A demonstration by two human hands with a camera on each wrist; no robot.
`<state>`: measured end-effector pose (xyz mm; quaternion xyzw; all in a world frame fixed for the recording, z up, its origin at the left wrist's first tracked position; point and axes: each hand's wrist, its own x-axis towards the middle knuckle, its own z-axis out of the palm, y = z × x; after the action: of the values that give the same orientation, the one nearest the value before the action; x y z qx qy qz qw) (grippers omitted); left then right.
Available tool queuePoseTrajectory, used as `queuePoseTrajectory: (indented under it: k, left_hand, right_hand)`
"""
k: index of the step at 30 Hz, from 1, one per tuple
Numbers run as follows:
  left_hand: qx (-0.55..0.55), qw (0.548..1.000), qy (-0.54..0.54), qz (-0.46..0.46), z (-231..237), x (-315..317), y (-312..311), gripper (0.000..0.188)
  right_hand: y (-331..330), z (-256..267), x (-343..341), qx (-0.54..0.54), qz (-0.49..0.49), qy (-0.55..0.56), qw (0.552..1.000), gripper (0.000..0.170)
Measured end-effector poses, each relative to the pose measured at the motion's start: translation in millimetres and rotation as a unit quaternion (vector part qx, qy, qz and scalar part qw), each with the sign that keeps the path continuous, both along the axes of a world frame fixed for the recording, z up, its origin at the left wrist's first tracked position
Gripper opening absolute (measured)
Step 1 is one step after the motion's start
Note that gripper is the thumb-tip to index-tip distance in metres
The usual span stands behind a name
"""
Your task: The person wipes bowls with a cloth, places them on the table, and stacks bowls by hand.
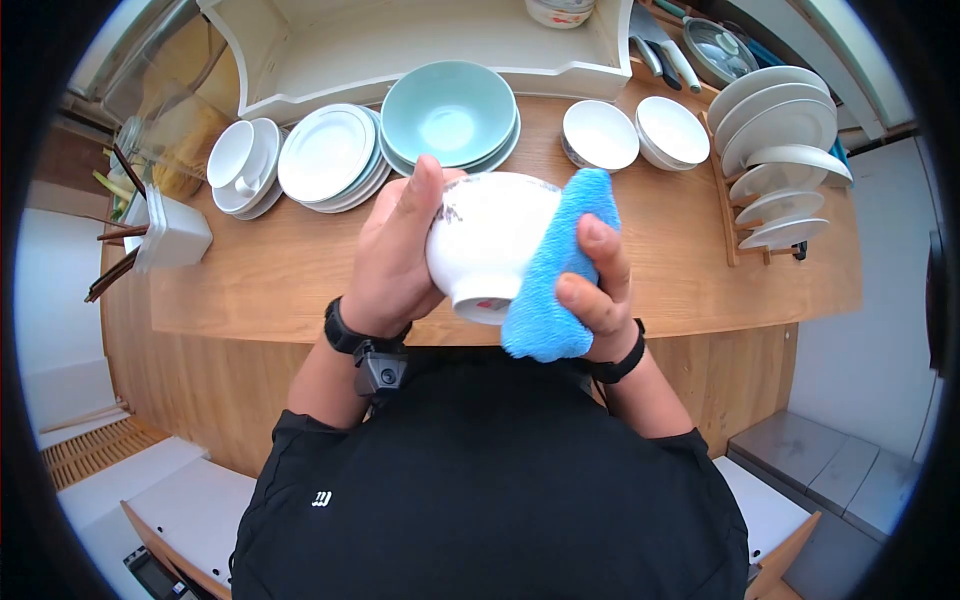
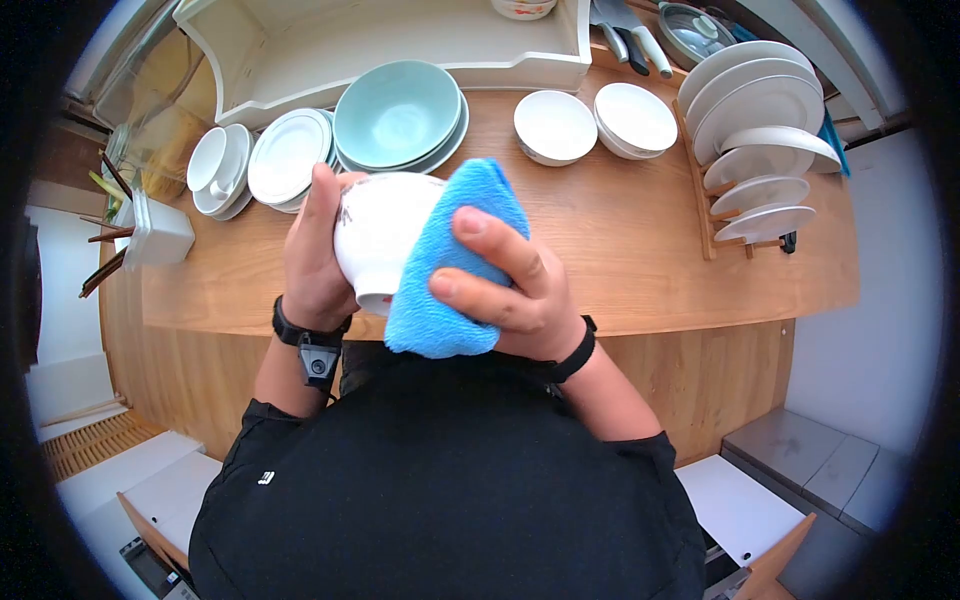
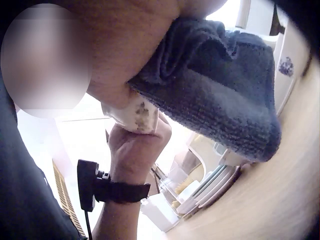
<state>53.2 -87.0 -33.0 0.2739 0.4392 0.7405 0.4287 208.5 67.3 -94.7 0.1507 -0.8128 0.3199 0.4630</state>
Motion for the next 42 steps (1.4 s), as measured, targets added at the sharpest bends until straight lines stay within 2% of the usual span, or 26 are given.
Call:
queuePoseTrajectory:
  k: [2,3,4,6,10,12,13,15,16,18,20,23,25,26,28,30,31,32,33,34,35,36,38,39,40,42]
  left_hand:
    - [0.063,0.991,-0.117,0.018,-3.9,7.4,10.8,0.070]
    - [0.098,0.980,-0.169,-0.032,-9.0,4.5,13.6,0.073]
    - [0.097,0.980,-0.170,-0.033,-10.7,7.4,16.0,0.073]
    - [0.112,0.972,-0.205,-0.028,-13.0,16.5,22.1,0.074]
    - [0.064,0.973,-0.222,-0.024,-14.1,21.4,22.7,0.073]
    - [0.010,0.994,-0.107,0.006,-3.1,22.2,19.5,0.070]
    - [0.009,0.994,-0.108,0.006,3.6,23.5,17.3,0.070]
    - [-0.023,1.000,0.005,0.011,14.4,24.3,13.0,0.062]
    - [-0.024,1.000,0.006,0.012,13.1,22.0,10.5,0.062]
    - [-0.027,0.989,0.136,-0.049,9.3,17.7,6.0,0.051]
    - [-0.022,0.994,0.100,-0.023,9.5,21.6,11.0,0.044]
    - [0.027,0.988,0.126,-0.089,3.5,10.4,18.0,0.045]
    - [0.093,0.986,0.125,0.061,9.4,22.1,31.2,0.053]
    - [0.097,0.985,0.127,0.060,12.3,23.4,34.2,0.053]
    - [0.081,0.982,0.153,0.071,16.1,26.7,38.0,0.067]
    - [0.080,0.974,0.178,0.117,13.8,30.9,44.4,0.065]
    - [0.091,0.970,0.166,0.150,10.9,28.5,46.8,0.062]
    - [0.102,0.966,0.154,0.182,9.7,26.6,49.1,0.059]
    - [0.083,0.973,0.100,0.191,16.1,25.8,51.5,0.054]
    - [0.086,0.972,0.098,0.197,19.4,24.7,52.9,0.054]
    - [0.086,0.970,0.090,0.209,21.1,24.7,53.7,0.054]
    - [0.086,0.968,0.081,0.221,23.4,26.2,54.5,0.056]
    - [0.084,0.965,0.073,0.239,25.3,34.5,64.5,0.060]
    - [0.092,0.959,0.000,0.269,19.9,37.5,72.8,0.059]
    - [0.098,0.948,-0.072,0.295,17.4,38.5,77.3,0.057]
    - [0.092,0.953,-0.064,0.282,15.9,40.0,76.3,0.053]
  right_hand:
    - [-8.8,-26.8,-3.5,-0.053,-0.026,0.062,0.996,0.072]
    - [-17.5,-16.7,-4.3,-0.038,-0.069,0.069,0.995,0.078]
    - [-20.0,-9.3,-1.0,-0.038,-0.070,0.068,0.994,0.078]
    - [-22.9,3.9,4.4,-0.058,-0.065,0.016,0.996,0.089]
    - [-13.3,36.7,6.9,-0.043,-0.059,0.012,0.997,0.081]
    - [-8.9,44.0,7.3,0.007,-0.087,0.010,0.996,0.073]
    - [-8.4,45.3,5.5,0.006,-0.087,0.009,0.996,0.073]
    - [-8.7,47.8,0.2,-0.063,-0.040,0.062,0.995,0.052]
    - [-6.3,56.6,0.8,-0.064,-0.039,0.062,0.995,0.052]
    - [2.0,78.0,6.6,-0.052,-0.035,-0.042,0.997,0.051]
    - [13.6,76.0,4.5,-0.066,-0.009,-0.042,0.997,0.052]
    - [28.8,73.2,3.5,-0.053,0.023,-0.041,0.997,0.058]
    - [30.5,78.1,2.7,-0.092,-0.008,-0.064,0.994,0.059]
    - [31.7,80.7,0.8,-0.130,-0.036,-0.089,0.987,0.061]
    - [30.0,76.0,-6.2,-0.153,-0.038,-0.087,0.984,0.061]
    - [19.0,77.2,-11.5,-0.235,-0.054,-0.074,0.968,0.060]
    - [15.4,80.1,-12.1,-0.151,-0.085,-0.067,0.983,0.061]
    - [11.0,79.6,-14.9,-0.147,-0.077,-0.069,0.984,0.061]
    - [6.3,76.3,-19.0,-0.143,-0.101,-0.021,0.984,0.062]
    - [2.7,71.8,-20.6,-0.140,-0.126,0.025,0.982,0.063]
    - [1.1,64.6,-19.0,-0.116,-0.147,0.019,0.982,0.069]
    - [-1.4,57.1,-20.5,-0.113,-0.144,0.014,0.983,0.069]
    - [-12.1,41.9,-28.2,-0.158,-0.196,0.083,0.964,0.077]
    - [-17.7,35.1,-34.0,-0.190,-0.185,0.108,0.958,0.082]
    - [-15.6,35.8,-33.9,-0.188,-0.187,0.109,0.958,0.082]
    - [-8.5,39.0,-31.0,-0.149,-0.211,0.082,0.963,0.079]
